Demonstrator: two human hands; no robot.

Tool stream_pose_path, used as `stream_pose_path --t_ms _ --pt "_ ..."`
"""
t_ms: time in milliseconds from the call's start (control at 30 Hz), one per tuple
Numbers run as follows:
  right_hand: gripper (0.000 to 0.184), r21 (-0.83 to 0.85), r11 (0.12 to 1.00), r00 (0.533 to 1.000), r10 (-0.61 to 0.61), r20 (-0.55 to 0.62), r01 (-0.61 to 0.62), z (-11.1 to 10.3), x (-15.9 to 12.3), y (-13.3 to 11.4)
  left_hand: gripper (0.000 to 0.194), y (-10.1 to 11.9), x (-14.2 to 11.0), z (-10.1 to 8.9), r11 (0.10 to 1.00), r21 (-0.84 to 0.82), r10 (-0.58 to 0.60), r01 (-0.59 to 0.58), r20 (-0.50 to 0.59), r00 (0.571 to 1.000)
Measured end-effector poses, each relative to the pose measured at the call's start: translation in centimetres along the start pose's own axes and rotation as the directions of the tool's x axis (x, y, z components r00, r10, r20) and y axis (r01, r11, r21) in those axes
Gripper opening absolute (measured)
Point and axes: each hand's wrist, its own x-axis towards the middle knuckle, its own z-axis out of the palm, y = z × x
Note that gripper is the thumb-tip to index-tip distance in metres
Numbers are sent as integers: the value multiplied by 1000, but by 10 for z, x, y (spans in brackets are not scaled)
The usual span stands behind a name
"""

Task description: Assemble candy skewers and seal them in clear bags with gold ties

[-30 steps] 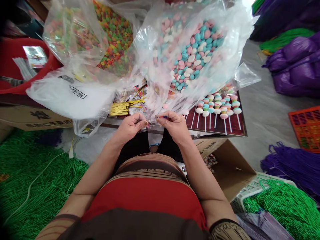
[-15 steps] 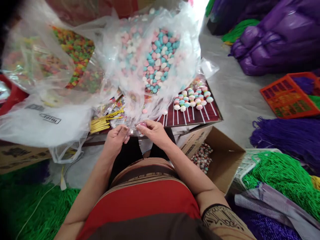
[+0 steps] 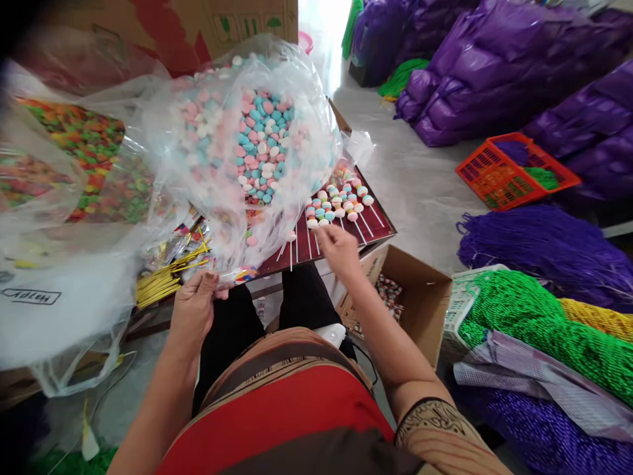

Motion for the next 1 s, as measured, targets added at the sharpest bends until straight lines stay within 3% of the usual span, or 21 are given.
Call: stream_pose_path --t_ms 67,100,200,300,433,567,700,733,767,833,900,1000 --pt "34 -249 968 982 -63 -179 17 -34 24 23 44 1 1 3 998 -60 -6 6 -4 1000" --pt "31 -376 926 975 -66 -214 -20 -49 36 33 44 1 1 5 997 -82 -10 10 -2 1000" --pt "32 -646 742 976 49 -212 -178 -75 65 59 42 2 0 13 991 -130 -30 27 -19 999" --pt "31 -717 655 970 128 -207 -240 -77 80 74 42 4 1 16 984 -171 -57 49 -46 997" --pt "28 -665 696 955 104 -279 -270 -76 82 84 46 9 5 13 965 -261 -44 22 -78 996" --pt "30 -549 796 934 57 -354 -257 -90 69 87 47 9 8 9 923 -383 -37 19 -41 998" --pt "23 -286 943 897 28 -441 -170 -90 40 74 49 5 8 4 896 -443 -21 19 2 1000" --pt "21 -110 990 880 28 -475 -91 -86 30 66 50 5 8 3 894 -447 -17 23 17 1000" --pt "21 33 999 891 23 -454 -10 -80 19 56 50 4 8 2 895 -445 -13 27 33 999" --pt "17 169 982 955 -33 -293 86 -67 -4 33 50 4 6 0 900 -434 -10 35 61 998" --pt "10 176 976 985 -107 -135 130 -54 -24 10 52 5 4 -1 910 -412 -17 47 76 997" --pt "4 112 968 973 -230 31 225 -41 -39 -15 55 4 2 -4 926 -372 -35 63 80 996"
